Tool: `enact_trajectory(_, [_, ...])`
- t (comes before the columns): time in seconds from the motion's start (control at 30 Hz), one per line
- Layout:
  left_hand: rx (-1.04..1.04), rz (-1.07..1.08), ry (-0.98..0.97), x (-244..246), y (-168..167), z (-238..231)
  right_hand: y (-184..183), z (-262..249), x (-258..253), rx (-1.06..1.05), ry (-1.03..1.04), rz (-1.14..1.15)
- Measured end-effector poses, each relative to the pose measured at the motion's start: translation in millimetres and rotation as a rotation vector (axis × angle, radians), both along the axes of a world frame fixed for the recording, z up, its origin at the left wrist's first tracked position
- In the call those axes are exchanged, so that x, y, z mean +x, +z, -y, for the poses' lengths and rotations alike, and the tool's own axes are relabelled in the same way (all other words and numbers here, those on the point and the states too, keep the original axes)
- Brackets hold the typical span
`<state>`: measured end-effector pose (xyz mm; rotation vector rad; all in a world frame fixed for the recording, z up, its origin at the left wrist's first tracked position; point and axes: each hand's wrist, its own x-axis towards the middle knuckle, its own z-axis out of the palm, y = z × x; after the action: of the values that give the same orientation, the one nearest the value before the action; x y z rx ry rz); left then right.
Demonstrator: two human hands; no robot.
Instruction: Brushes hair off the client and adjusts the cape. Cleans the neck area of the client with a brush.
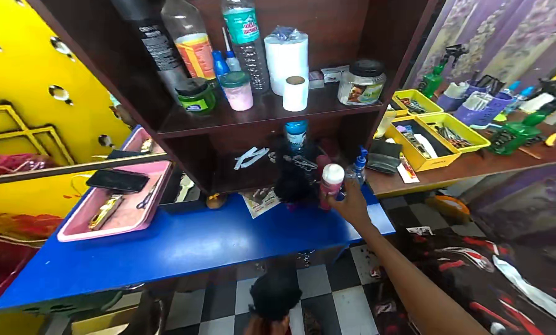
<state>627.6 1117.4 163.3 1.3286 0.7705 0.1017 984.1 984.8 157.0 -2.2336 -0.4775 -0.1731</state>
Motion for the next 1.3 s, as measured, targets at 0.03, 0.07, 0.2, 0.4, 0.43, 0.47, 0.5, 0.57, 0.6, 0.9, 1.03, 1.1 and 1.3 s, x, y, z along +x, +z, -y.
enact_trajectory(0.03, [0.012,0.033,-0.045,12,-3,-6,-1,1,-5,0.034,0.019,-0.008])
enact_trajectory(0.07, [0.021,0.063,-0.072,24,-5,-12,0,0,-9,0.087,0.036,-0.024])
enact_trajectory(0.2, [0.054,0.110,-0.133,68,5,-36,28,10,-26,0.117,0.048,0.091])
enact_trajectory(0.4, [0.298,0.196,-0.265,113,7,-74,146,18,-47,-0.383,0.409,0.671])
enact_trajectory(0.43, [0.318,0.199,-0.288,119,7,-80,158,14,-50,-0.461,0.459,0.762])
enact_trajectory(0.47, [0.332,0.199,-0.312,123,6,-84,165,8,-55,-0.537,0.497,0.833])
enact_trajectory(0.5, [0.343,0.198,-0.334,127,5,-87,169,2,-60,-0.612,0.525,0.884])
enact_trajectory(0.57, [0.373,0.196,-0.374,134,4,-91,166,-7,-68,-0.719,0.551,0.931])
enact_trajectory(0.6, [0.392,0.194,-0.391,137,3,-93,164,-11,-70,-0.751,0.540,0.945])
enact_trajectory(0.9, [0.426,0.194,-0.474,151,0,-107,155,-13,-71,-0.807,0.430,0.909])
enact_trajectory(1.03, [0.387,0.212,-0.472,154,-4,-110,155,-12,-68,-0.813,0.396,0.895])
enact_trajectory(1.1, [0.358,0.224,-0.467,155,-3,-111,153,-5,-64,-0.812,0.378,0.872])
enact_trajectory(1.3, [0.310,0.214,-0.446,152,-7,-115,128,-7,-56,-0.636,0.088,0.473])
